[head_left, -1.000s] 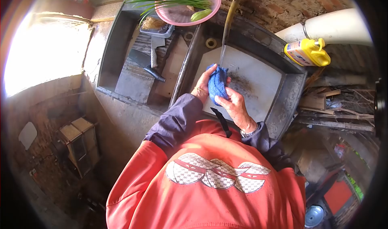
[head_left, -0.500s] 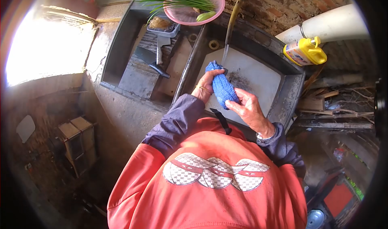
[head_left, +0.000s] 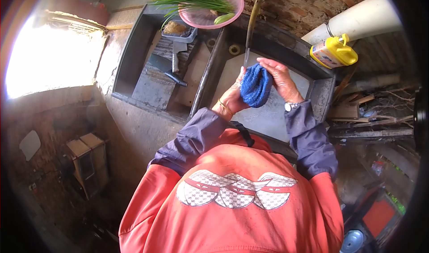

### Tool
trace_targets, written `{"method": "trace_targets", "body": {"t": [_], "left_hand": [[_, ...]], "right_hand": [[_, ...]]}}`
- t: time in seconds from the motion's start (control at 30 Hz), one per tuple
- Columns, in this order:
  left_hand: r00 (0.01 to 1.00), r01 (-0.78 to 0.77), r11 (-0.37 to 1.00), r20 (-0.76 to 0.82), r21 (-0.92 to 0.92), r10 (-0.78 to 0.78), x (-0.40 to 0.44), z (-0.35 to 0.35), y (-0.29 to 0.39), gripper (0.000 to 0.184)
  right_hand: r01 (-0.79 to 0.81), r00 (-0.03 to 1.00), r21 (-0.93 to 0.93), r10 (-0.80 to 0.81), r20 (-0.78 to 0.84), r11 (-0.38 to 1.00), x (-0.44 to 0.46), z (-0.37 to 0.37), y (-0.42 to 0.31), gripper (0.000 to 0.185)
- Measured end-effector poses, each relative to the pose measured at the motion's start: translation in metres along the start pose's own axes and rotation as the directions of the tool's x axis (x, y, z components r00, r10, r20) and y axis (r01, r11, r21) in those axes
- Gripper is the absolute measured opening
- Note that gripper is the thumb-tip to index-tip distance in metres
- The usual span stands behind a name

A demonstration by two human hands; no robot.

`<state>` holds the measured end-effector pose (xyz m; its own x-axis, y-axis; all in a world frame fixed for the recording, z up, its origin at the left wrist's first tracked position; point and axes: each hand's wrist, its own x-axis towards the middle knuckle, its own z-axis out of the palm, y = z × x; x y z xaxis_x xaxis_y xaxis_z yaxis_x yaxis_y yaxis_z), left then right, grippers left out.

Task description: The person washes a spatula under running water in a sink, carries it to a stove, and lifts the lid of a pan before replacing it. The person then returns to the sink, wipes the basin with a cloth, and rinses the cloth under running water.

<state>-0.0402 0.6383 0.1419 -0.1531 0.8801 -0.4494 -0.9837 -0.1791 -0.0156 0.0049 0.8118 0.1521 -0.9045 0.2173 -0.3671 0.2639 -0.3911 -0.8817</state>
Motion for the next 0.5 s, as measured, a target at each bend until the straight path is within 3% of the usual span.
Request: {"method": "trace_targets", "body": {"t": [0.13, 0.2, 0.3, 0.33, 0.37, 0.43, 0.47, 0.5], "left_hand": [[0.999, -0.014, 0.998, -0.033, 0.056, 0.016, -0.007, -0.010, -0.001, 0.062], [0.999, -0.025, 0.999, -0.044, 0.026, 0.026, -0.007, -0.010, 0.000, 0.062], [0.999, -0.040, 0.999, 0.009, -0.037, 0.040, -0.009, -0.004, -0.004, 0.062], [0.996, -0.042, 0.997, 0.073, -0.071, 0.047, -0.010, 0.000, -0.005, 0.061], [0.996, -0.042, 0.997, 0.073, -0.070, 0.047, -0.011, 0.003, -0.007, 0.061], [0.992, -0.011, 0.990, 0.120, -0.140, 0.028, -0.010, 0.008, -0.015, 0.061], [0.999, -0.047, 0.991, 0.014, -0.122, 0.049, -0.009, 0.006, -0.019, 0.061], [0.999, -0.044, 0.992, 0.011, -0.119, 0.045, -0.009, 0.008, -0.022, 0.061]], "right_hand": [[-0.121, 0.993, 0.159, 0.117, 0.030, 0.980, -0.006, 0.008, 0.023, 0.039], [-0.251, 0.962, 0.414, 0.274, 0.003, 0.875, -0.012, 0.010, 0.027, 0.039], [-0.201, 0.971, 0.552, 0.239, 0.004, 0.809, 0.004, -0.031, 0.115, 0.045], [0.012, 1.000, 0.218, -0.012, -0.006, 0.976, -0.006, -0.019, 0.119, 0.051], [0.257, 0.965, -0.136, -0.261, -0.015, 0.957, -0.016, -0.007, 0.123, 0.057], [0.136, 0.990, 0.233, -0.139, -0.002, 0.963, -0.027, 0.018, 0.102, 0.061], [0.067, 0.996, 0.408, -0.082, 0.020, 0.910, -0.033, 0.030, 0.085, 0.062], [-0.003, 0.998, 0.569, -0.032, 0.052, 0.822, -0.037, 0.040, 0.069, 0.064]]}}
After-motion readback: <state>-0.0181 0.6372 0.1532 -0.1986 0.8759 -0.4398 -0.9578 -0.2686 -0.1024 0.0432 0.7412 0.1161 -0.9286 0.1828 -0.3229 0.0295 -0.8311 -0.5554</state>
